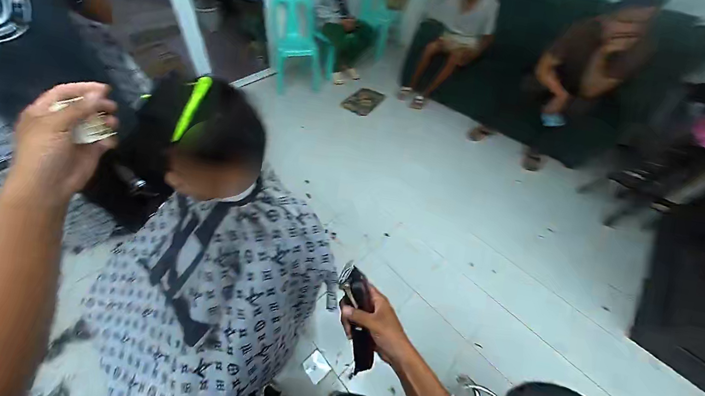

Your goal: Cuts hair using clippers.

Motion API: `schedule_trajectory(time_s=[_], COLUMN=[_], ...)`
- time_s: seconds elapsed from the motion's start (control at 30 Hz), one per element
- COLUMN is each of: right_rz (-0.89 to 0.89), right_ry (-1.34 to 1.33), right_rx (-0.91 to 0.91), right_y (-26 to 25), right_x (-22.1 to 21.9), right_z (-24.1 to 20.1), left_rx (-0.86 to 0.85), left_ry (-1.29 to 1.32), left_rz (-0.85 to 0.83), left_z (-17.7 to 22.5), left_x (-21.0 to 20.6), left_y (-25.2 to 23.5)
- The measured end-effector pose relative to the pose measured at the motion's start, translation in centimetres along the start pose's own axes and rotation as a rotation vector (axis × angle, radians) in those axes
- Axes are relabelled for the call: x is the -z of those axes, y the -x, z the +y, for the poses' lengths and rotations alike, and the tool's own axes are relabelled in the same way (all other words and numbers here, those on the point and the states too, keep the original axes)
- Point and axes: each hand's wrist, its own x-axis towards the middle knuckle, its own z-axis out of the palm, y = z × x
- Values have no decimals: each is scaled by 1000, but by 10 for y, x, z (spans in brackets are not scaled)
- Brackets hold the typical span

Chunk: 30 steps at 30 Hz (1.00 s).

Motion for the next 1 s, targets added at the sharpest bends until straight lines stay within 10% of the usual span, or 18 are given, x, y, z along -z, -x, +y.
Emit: schedule_trajectory(time_s=[0.27, 0.53, 1.0], right_rz=[-227, -197, -174], right_ry=[36, 78, 209], right_rx=[23, -12, 64], right_y=[-68, -132, -162], right_x=[-110, -191, -203], right_z=[-44, -70, -68], left_rx=[-290, -259, -248], left_ry=[-900, -935, -960], left_rz=[-127, -159, -170], left_z=[-8, -32, -39], left_x=[-3, -14, -17], left_y=[-8, -17, -19])
